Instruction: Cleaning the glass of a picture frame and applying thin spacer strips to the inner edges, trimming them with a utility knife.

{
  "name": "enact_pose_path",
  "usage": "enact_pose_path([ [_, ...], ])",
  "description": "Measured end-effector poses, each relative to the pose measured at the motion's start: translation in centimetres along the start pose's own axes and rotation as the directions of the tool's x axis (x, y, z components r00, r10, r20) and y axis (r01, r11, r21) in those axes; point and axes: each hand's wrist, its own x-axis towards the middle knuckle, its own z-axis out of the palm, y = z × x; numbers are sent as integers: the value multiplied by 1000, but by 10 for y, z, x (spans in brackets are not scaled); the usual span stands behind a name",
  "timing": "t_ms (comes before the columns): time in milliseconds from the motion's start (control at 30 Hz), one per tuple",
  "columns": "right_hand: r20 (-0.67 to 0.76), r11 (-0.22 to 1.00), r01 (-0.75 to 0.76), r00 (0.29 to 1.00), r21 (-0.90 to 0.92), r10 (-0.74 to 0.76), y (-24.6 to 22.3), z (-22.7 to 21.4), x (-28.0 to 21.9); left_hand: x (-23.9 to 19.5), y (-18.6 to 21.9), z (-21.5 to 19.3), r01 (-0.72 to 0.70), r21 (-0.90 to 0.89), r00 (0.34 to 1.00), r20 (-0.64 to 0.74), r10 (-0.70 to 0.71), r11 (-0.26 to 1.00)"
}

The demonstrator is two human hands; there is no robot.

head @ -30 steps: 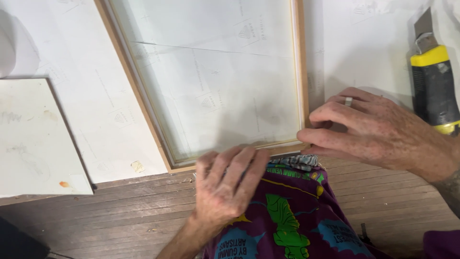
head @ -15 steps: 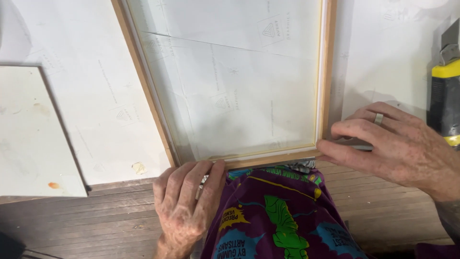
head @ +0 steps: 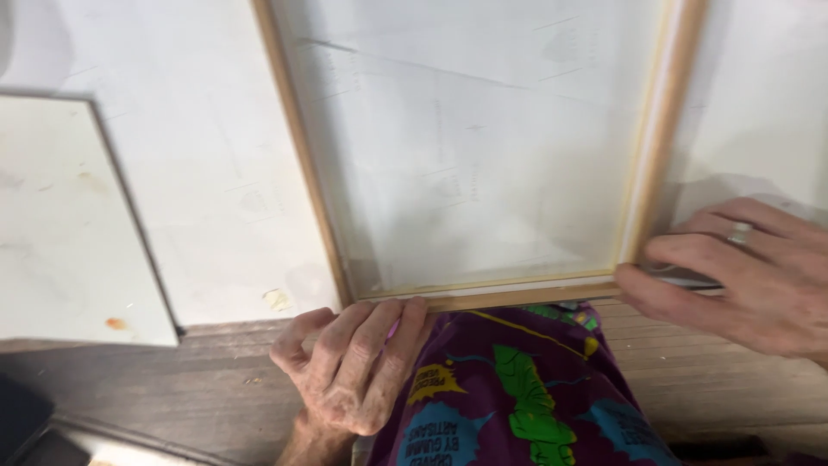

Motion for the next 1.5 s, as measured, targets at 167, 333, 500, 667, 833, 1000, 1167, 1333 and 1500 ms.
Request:
enact_pose_path([
  [167,18,998,-46,999,53,45,-4,12,-21,-11,-11,-6,41,114,999,-2,-41,993],
  [333,182,999,-54,982,-6,54,-6,28,-53,-34,-15,1,47,123,998,39,-53,991],
  [500,167,996,-89,982,-12,89,-10,28,-51,-25,-15,-4,38,106,998,44,-43,994],
  [667,331,975,118,942,-186,-51,-3,32,-72,-25,-17,-3,80,68,997,5,-81,994],
  [833,300,992,55,954,-114,-19,-14,22,-58,-26,-19,-6,142,42,990,-5,-142,989],
  [1000,-10,937,-332,942,111,335,-32,0,1,-28,-19,-8,117,-2,993,17,-117,993],
  [1167,-111,976,-159,978,146,176,-29,-18,20,-26,-15,-7,89,32,996,19,-90,995],
  [1333,-124,989,-106,985,101,118,-28,-10,7,-24,-15,-8,76,34,997,4,-76,996],
  [1500,-160,986,-164,973,11,164,-24,-2,-5,2,-31,-9,96,-49,995,-13,-96,994],
])
